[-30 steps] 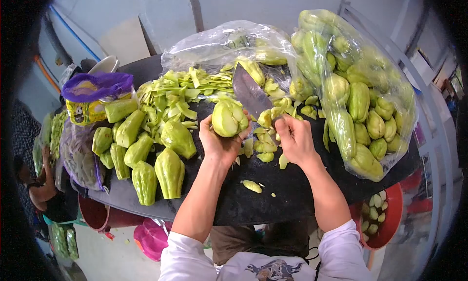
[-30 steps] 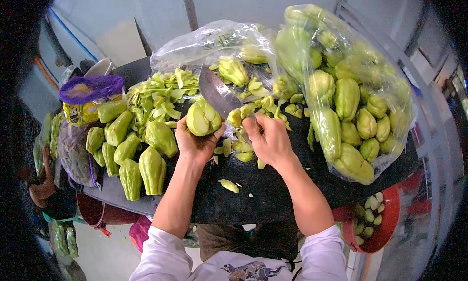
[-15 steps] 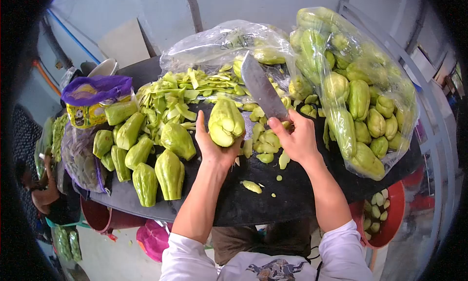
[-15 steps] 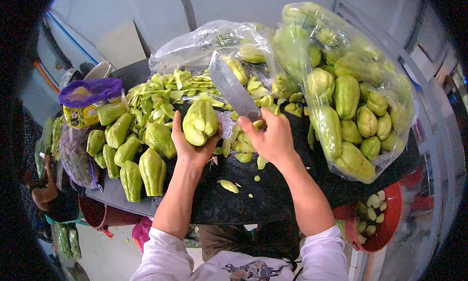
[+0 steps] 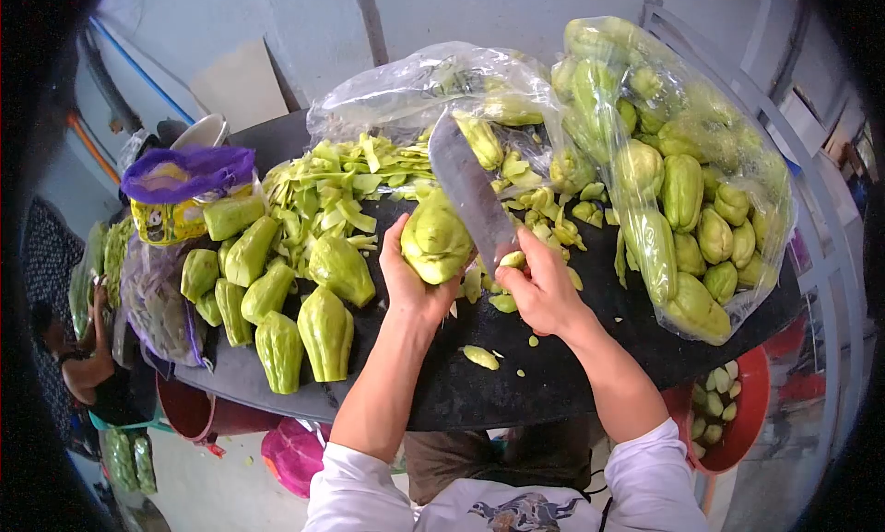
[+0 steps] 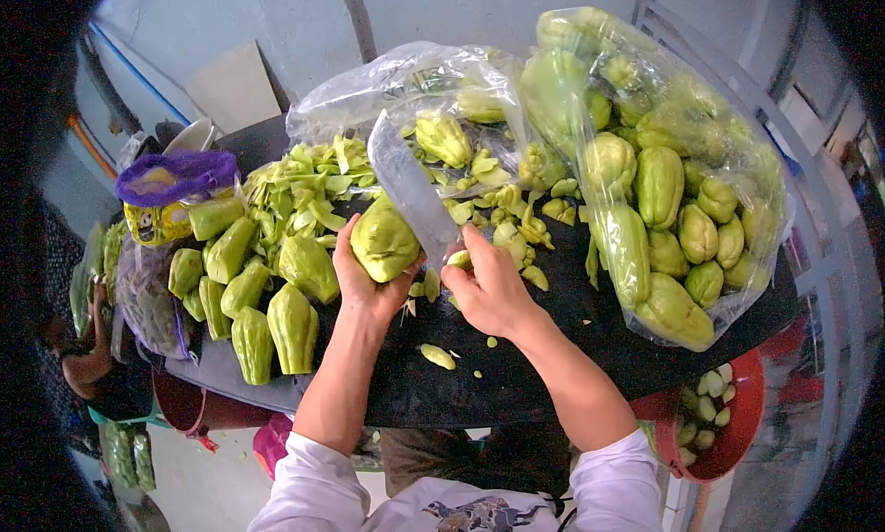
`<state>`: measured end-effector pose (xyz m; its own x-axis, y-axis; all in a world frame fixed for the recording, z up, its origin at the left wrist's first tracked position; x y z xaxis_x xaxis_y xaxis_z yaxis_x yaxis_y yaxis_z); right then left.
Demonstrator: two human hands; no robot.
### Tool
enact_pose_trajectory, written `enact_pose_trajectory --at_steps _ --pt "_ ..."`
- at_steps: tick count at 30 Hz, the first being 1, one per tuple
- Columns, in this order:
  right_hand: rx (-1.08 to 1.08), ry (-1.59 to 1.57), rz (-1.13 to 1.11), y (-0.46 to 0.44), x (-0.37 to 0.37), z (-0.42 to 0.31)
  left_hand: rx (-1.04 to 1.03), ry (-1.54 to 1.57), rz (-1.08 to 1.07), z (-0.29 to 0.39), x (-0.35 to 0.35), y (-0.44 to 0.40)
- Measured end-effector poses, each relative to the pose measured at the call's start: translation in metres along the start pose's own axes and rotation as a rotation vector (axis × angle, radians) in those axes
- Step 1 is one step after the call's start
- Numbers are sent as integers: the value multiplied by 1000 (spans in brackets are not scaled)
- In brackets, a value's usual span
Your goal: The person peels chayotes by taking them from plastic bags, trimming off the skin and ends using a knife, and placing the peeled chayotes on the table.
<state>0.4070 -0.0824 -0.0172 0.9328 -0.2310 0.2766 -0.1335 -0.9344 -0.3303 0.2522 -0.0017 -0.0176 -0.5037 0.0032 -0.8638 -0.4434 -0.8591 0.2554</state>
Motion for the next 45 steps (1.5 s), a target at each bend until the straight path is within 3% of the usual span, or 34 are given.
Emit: enact_pose_trajectory --at_steps 4,9,17,31,37,45 --pt "-31 -7 -4 1 -2 -2 -16 49 -97 -3 5 -3" --pt "-56 151 -28 2 -1 -16 -30 37 -61 -10 -6 8" --pt "175 161 161 -1 -4 -10 -35 20 -89 -24 -3 14" --pt "120 287 73 4 -4 -20 -125 -26 -132 -29 -10 29" --pt "137 289 48 5 -1 -26 -58 -2 -178 -27 -13 30" --pt "169 436 34 8 0 -24 -9 -142 -88 -26 -17 33"
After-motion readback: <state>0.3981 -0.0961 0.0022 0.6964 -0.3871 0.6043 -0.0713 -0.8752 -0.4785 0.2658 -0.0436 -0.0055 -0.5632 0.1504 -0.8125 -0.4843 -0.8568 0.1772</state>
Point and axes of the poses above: each hand's wrist, its own y-axis away from the middle knuckle, its own x-axis out of the back of the hand, z = x × y, the point moved 1 cm from there along -y, towards the middle knuckle
